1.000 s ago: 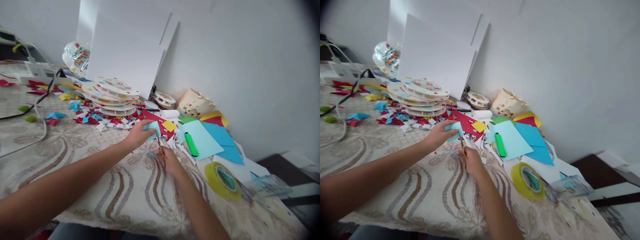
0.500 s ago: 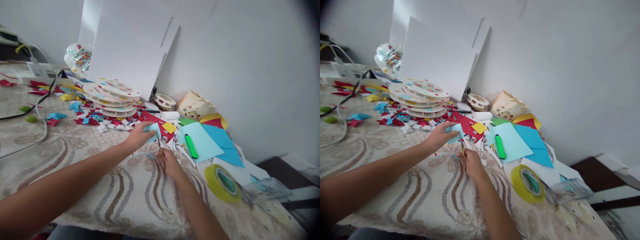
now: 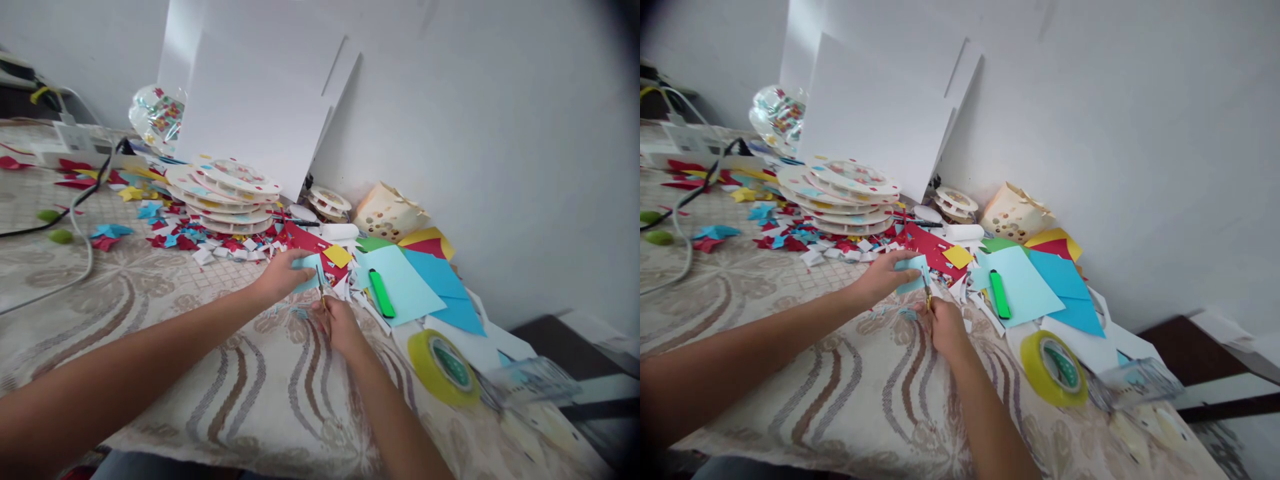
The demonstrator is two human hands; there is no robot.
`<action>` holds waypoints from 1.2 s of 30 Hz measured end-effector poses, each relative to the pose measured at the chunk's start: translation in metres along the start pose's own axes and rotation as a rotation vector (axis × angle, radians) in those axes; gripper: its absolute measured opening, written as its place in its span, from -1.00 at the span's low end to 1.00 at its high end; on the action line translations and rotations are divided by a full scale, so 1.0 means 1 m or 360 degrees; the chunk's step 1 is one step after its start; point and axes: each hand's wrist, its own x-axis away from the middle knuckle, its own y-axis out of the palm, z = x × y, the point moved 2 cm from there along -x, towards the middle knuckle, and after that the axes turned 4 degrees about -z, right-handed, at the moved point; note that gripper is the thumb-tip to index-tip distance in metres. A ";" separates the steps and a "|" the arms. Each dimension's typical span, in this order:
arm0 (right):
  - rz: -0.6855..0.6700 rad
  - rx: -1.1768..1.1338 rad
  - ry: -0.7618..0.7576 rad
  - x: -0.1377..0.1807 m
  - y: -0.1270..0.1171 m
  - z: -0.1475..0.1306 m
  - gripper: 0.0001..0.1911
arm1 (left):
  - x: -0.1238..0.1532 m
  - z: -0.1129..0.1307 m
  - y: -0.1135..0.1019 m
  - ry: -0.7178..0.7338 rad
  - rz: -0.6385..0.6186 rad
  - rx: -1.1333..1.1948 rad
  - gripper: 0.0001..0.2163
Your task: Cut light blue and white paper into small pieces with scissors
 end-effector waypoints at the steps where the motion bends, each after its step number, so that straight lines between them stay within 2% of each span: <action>1: -0.0006 0.0008 0.0008 0.000 0.000 0.000 -0.59 | 0.000 0.000 0.000 0.0001 0.0013 -0.0010 -0.65; 5: -0.0055 0.0015 -0.0016 0.000 0.001 -0.001 -0.58 | -0.003 0.002 -0.007 0.0053 0.0089 -0.0023 -0.63; 10: -0.0062 -0.0087 -0.0016 0.000 0.002 0.000 -0.57 | -0.003 0.009 -0.016 0.0022 0.0200 0.0145 -0.56; 20: -0.0074 -0.0206 0.0019 0.000 0.002 0.000 -0.51 | -0.006 0.014 -0.024 0.0135 0.0250 0.0480 -0.59; 23: -0.0044 -0.0394 0.0112 -0.003 0.004 0.007 -0.47 | -0.005 0.016 -0.027 0.0145 0.0266 0.0494 -0.61; 25: 0.0043 -0.0588 0.0204 -0.007 0.004 0.014 -0.45 | -0.006 0.016 -0.027 0.0152 0.0261 0.0485 -0.61; 28: 0.0325 -0.0785 0.0263 -0.013 -0.001 0.020 -0.49 | -0.007 0.015 -0.027 0.0103 0.0218 0.0422 -0.61; 32: 0.0758 -0.1097 0.0117 -0.015 -0.011 0.015 -0.61 | -0.004 0.015 -0.020 0.0029 0.0017 0.0341 -0.65; 34: 0.0834 -0.1294 -0.0032 -0.013 -0.014 0.008 -0.64 | -0.001 0.016 -0.014 0.0004 -0.0095 0.0307 -0.70; 36: 0.0772 -0.1378 -0.0134 -0.011 -0.014 -0.001 -0.64 | 0.003 0.015 -0.006 -0.0017 -0.0203 0.0256 -0.75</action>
